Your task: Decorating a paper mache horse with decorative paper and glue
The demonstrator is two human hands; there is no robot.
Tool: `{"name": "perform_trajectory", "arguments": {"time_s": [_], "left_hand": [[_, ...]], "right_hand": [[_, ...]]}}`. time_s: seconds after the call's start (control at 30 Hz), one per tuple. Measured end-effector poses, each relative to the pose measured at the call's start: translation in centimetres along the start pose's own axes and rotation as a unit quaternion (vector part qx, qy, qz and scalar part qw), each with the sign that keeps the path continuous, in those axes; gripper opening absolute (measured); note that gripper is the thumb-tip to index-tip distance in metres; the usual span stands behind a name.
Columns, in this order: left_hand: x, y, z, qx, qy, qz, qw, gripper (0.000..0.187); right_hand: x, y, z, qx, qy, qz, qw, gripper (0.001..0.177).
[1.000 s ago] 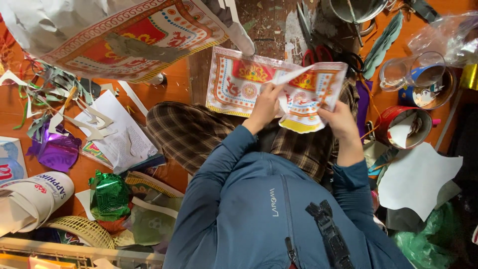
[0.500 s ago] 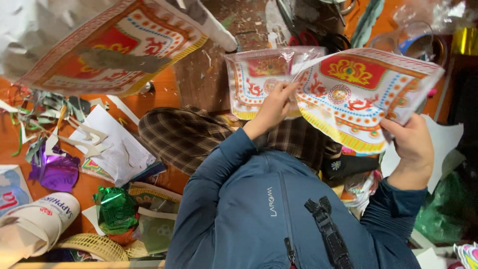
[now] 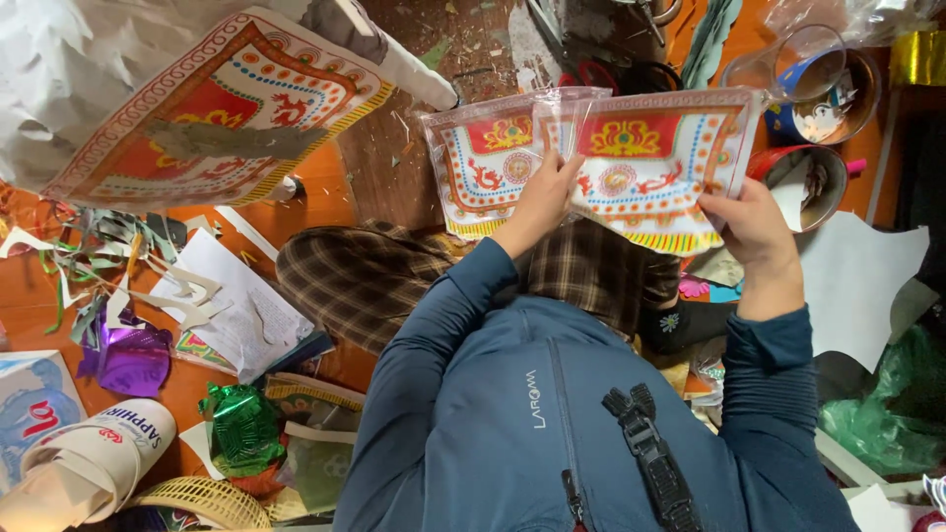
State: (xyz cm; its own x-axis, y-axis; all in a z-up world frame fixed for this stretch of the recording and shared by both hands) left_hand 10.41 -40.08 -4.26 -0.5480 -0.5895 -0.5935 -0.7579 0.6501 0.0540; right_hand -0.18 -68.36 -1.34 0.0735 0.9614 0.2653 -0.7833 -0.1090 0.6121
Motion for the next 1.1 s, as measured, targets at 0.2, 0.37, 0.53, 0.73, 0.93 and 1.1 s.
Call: {"name": "perform_trajectory", "arguments": {"time_s": [0.2, 0.37, 0.53, 0.73, 0.93, 1.1], "left_hand": [[-1.9, 0.0, -1.9, 0.014, 0.031, -0.034, 0.999, 0.037], [-0.6, 0.7, -6.7, 0.125, 0.141, 0.043, 0.981, 0.061], [-1.2, 2.8, -12.9, 0.139, 0.132, 0.084, 0.978, 0.063], [2.7, 2.1, -8.1, 0.061, 0.084, 0.058, 0.993, 0.064], [1.6, 2.1, -7.6, 0.044, 0.054, 0.012, 0.997, 0.059], [-0.2, 2.5, -8.0, 0.048, 0.058, -0.037, 0.996, 0.059]], "right_hand": [[-0.6, -2.4, -2.2, 0.034, 0.096, -0.017, 0.995, 0.034], [0.2, 3.1, 4.6, -0.066, 0.208, -0.011, 0.976, 0.002], [-4.8, 9.1, 2.2, -0.093, 0.234, -0.083, 0.964, 0.051], [1.9, 6.3, 8.4, -0.178, 0.536, -0.241, 0.789, 0.098], [7.1, 0.8, 3.2, -0.232, 0.662, -0.119, 0.703, 0.028], [11.8, -3.1, -0.2, 0.107, -0.063, 0.008, 0.992, 0.009]]}}
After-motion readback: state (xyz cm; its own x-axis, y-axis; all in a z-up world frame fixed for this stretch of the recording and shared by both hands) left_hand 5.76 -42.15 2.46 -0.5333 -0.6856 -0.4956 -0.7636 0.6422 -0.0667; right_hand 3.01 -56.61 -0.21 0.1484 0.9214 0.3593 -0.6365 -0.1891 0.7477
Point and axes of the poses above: each hand's wrist, its own y-axis away from the middle knuckle, its own x-axis out of the palm, z = x × y, the point moved 9 cm from there along -y, towards the middle knuckle, and after that the axes turned 11 degrees about z, right-handed, at the moved point
